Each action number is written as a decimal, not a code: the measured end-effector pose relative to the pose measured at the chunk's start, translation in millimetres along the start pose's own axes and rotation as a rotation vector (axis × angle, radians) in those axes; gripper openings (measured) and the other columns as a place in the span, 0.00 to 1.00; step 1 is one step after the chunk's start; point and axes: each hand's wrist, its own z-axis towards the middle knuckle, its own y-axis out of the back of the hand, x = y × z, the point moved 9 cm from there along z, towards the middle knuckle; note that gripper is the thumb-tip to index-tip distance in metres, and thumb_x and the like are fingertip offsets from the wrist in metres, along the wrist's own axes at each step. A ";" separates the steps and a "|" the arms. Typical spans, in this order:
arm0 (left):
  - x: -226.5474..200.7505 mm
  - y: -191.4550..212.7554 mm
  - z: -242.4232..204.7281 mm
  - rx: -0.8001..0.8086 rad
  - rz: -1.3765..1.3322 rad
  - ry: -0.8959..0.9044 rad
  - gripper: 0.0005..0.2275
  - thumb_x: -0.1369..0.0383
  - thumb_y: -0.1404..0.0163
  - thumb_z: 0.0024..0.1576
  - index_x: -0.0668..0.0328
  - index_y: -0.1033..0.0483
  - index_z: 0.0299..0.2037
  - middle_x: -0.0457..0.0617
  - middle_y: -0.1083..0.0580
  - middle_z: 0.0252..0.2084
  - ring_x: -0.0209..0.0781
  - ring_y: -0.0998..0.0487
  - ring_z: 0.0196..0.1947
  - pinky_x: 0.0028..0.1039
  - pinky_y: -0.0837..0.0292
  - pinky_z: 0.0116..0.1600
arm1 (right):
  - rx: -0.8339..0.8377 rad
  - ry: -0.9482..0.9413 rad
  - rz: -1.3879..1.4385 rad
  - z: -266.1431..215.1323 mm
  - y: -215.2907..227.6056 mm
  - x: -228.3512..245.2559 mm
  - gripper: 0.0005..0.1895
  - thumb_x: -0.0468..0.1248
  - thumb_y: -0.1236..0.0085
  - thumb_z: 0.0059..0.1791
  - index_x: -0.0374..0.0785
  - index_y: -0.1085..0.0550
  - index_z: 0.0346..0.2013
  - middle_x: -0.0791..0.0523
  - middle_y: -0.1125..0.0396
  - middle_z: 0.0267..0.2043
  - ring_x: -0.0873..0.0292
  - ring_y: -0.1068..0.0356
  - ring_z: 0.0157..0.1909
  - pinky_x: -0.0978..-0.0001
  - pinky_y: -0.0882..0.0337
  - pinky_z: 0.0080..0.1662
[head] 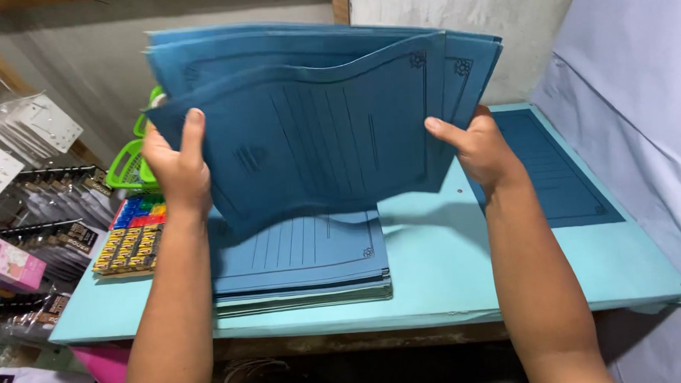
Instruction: The person picks up blue file folders from a stack on a light blue table, opens them to display the interior, and then folds them back closed. They repeat this process with several folders, placing the folded ones into a separate pile.
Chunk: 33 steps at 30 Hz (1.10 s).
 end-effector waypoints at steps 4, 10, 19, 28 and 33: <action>-4.1 21.5 2.2 0.024 0.149 -0.108 0.12 0.63 0.43 0.71 0.67 0.28 0.46 0.46 0.27 0.37 0.32 0.31 0.35 0.22 0.34 0.45 | 0.025 -0.022 0.069 -0.4 2.3 -9.0 0.16 0.33 0.40 0.48 0.32 0.25 0.49 0.50 0.24 0.48 0.55 0.23 0.52 0.61 0.24 0.60; 7.6 38.6 -18.0 0.082 0.063 -0.039 0.16 0.60 0.44 0.68 0.66 0.29 0.56 0.44 0.27 0.44 0.30 0.29 0.44 0.21 0.32 0.55 | 0.159 -0.034 0.221 -21.2 6.2 -69.2 0.17 0.31 0.39 0.46 0.30 0.25 0.49 0.51 0.26 0.48 0.58 0.27 0.50 0.64 0.29 0.56; 24.2 15.0 -21.8 -0.041 0.120 0.053 0.13 0.65 0.41 0.64 0.65 0.27 0.52 0.46 0.24 0.47 0.32 0.24 0.46 0.25 0.27 0.57 | -0.066 -0.150 -0.159 -33.3 -17.5 -56.9 0.27 0.39 0.33 0.43 0.30 0.29 0.52 0.47 0.27 0.47 0.55 0.24 0.49 0.62 0.23 0.52; 41.7 -54.8 -20.7 0.103 -0.126 0.161 0.10 0.66 0.47 0.63 0.56 0.31 0.51 0.40 0.24 0.39 0.27 0.21 0.37 0.16 0.29 0.38 | -0.524 -0.170 0.043 -74.3 107.8 -75.7 0.26 0.32 0.38 0.48 0.26 0.33 0.58 0.44 0.27 0.51 0.50 0.22 0.49 0.56 0.18 0.52; 112.2 -68.8 -43.9 0.138 -0.010 0.191 0.07 0.68 0.46 0.65 0.62 0.28 0.47 0.43 0.23 0.38 0.29 0.22 0.35 0.18 0.30 0.37 | -0.813 0.125 0.275 -130.7 186.3 -75.6 0.26 0.27 0.47 0.53 0.29 0.36 0.66 0.45 0.34 0.64 0.46 0.30 0.64 0.49 0.27 0.64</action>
